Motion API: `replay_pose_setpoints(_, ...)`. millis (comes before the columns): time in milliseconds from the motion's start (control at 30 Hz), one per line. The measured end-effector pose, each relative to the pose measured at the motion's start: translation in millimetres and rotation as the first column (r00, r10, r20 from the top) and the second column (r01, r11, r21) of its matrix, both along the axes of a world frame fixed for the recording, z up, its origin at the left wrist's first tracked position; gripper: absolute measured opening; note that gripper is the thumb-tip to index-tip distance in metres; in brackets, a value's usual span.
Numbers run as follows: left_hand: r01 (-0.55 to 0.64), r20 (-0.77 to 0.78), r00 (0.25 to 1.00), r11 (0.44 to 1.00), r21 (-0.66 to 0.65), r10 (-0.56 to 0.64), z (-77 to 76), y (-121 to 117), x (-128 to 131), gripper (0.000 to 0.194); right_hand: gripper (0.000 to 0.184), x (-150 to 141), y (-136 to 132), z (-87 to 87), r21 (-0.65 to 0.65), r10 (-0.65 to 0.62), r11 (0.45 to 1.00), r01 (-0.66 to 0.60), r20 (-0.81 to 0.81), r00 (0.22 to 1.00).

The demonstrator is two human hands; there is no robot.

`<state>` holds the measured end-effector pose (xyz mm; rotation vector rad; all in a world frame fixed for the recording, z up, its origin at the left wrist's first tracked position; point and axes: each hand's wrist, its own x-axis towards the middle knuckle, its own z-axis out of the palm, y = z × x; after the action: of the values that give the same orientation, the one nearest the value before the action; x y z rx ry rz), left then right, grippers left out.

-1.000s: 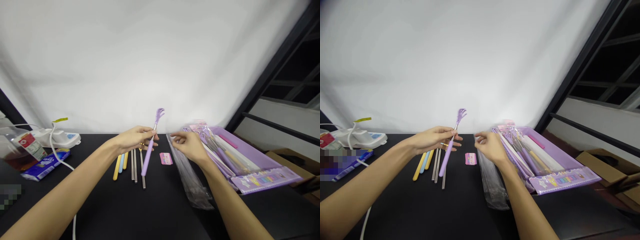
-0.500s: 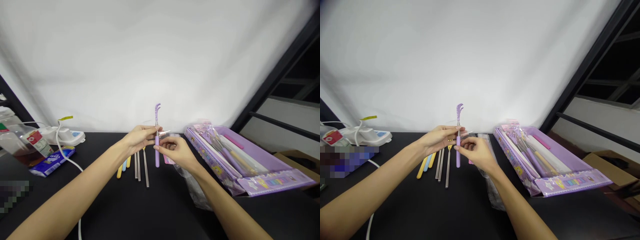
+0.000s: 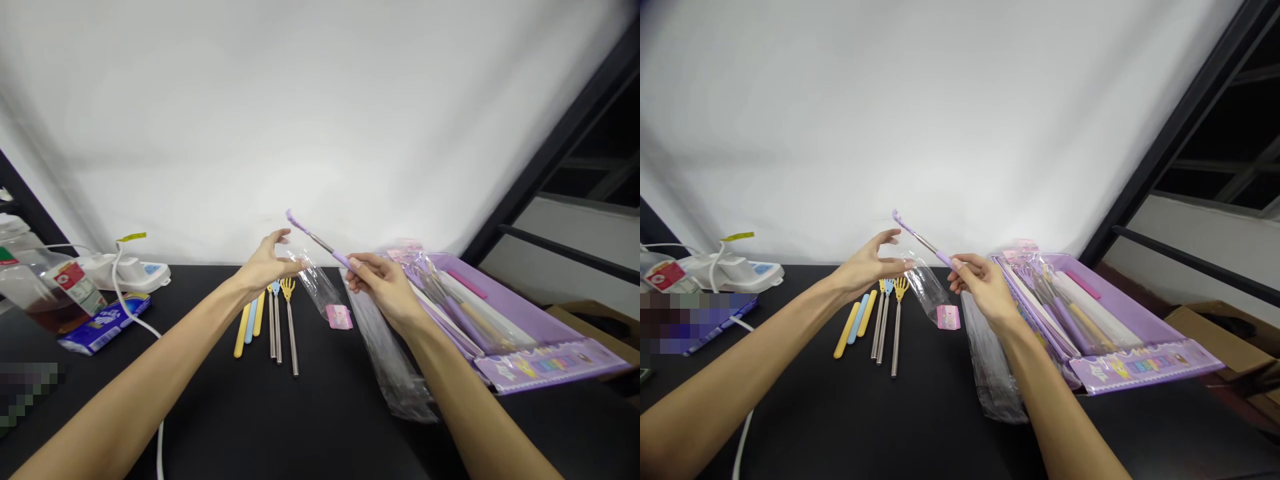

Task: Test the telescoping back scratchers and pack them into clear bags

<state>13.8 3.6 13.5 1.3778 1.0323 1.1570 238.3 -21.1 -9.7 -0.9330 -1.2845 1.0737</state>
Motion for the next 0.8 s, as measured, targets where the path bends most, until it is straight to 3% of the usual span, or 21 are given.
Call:
replay_pose_setpoints(67, -0.026, -0.044, 0.999, 0.999, 0.029, 0.027, -2.4, 3, -4, 0.098, 0.037, 6, 2, 1.5, -0.015, -0.028, 1.0, 0.027, -0.074, 0.997)
replay_pose_setpoints(167, 0.005, -0.127, 0.992, 0.998, 0.069, 0.004, -4.3, 7, -10, 0.095, 0.03, 18, 3, 5.9, -0.004, -0.042, 0.999, 0.042, -0.153, 0.987)
replay_pose_setpoints(367, 0.072, -0.21, 0.977, 0.988, 0.134, -0.043, -2.1, 8, -12, 0.05, 0.033, 36, 4, 17.5, 0.015, -0.143, 0.987, 0.161, -0.378, 0.915)
replay_pose_setpoints(533, 0.032, -0.113, 0.993, 0.987, 0.155, -0.014, 0.6, 6, -7, 0.028, 0.041, 34, 3, 18.2, 0.065, -0.258, 0.954, 0.294, -0.327, 0.909)
replay_pose_setpoints(800, -0.008, -0.06, 0.998, 0.996, 0.089, 0.013, 2.4, 6, -9, 0.027, 0.036, 29, 3, 14.6, 0.27, -0.287, 0.884, 0.381, -0.328, 0.9)
